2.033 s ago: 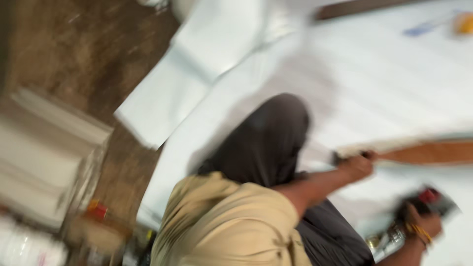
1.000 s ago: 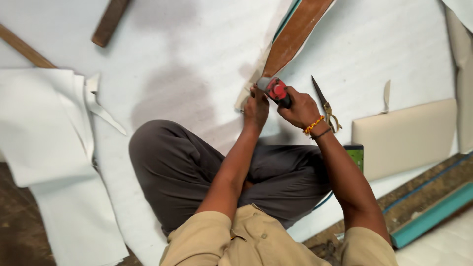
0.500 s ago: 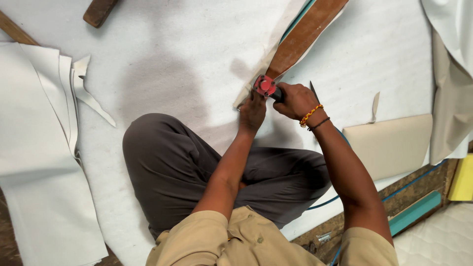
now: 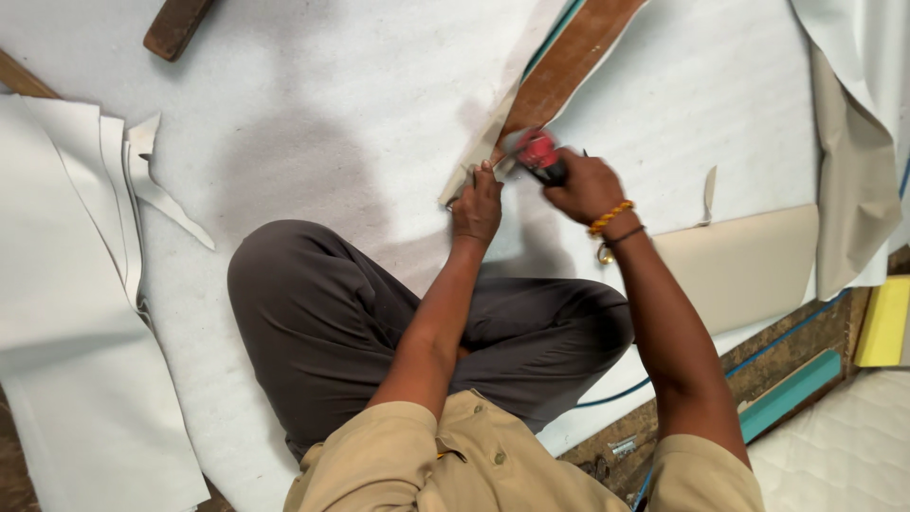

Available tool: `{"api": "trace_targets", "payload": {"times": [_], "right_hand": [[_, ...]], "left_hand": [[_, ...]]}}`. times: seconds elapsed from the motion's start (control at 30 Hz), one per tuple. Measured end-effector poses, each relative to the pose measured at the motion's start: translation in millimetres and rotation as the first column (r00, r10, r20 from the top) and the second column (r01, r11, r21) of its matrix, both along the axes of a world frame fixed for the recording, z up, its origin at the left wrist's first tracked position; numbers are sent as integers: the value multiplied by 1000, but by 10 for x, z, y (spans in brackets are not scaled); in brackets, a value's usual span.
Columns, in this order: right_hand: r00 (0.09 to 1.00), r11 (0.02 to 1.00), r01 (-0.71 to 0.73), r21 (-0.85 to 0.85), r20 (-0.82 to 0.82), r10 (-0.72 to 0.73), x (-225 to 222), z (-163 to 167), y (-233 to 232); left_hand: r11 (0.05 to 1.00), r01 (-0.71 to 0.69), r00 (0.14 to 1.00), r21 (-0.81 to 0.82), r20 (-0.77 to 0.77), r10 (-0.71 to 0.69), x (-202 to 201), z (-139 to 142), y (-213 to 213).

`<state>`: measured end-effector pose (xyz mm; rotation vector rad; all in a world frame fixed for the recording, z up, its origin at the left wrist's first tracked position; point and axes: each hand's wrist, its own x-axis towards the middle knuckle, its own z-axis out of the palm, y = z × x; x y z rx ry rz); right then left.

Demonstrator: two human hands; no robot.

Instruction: The person sits on the workshop floor and covers a long wooden strip with white fabric. They fold the fabric over the edges of the wood and staple it in place along the length using a pneumatic nail gun, occasionally repositioning the strip and trimming fabric with scissors.

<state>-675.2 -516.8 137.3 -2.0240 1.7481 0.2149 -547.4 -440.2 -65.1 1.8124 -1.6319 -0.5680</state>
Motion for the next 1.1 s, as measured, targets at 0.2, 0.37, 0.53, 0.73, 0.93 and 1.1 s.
{"api": "trace_targets", "payload": {"times": [0.2, 0.37, 0.53, 0.73, 0.93, 1.1], "right_hand": [[951, 916, 307, -260, 48, -305, -1090, -29, 147], [905, 870, 421, -257, 189, -382, -1154, 50, 385], [918, 964, 265, -25, 314, -244, -453, 89, 390], [987, 1000, -16, -7, 161, 17, 175, 11, 70], [984, 989, -144, 27, 106, 140, 209, -14, 8], [979, 982, -186, 28, 96, 182, 215, -86, 54]], "left_hand": [[983, 90, 974, -158, 219, -54, 66, 79, -53], [967, 124, 934, -224, 356, -37, 76, 79, -80], [968, 139, 940, -209, 336, -62, 62, -1, -18], [985, -7, 1000, -174, -10, 5, 78, -14, -24], [997, -67, 972, -40, -227, 56, 88, -17, 12], [991, -62, 979, -119, -203, 37, 86, -59, 9]]}}
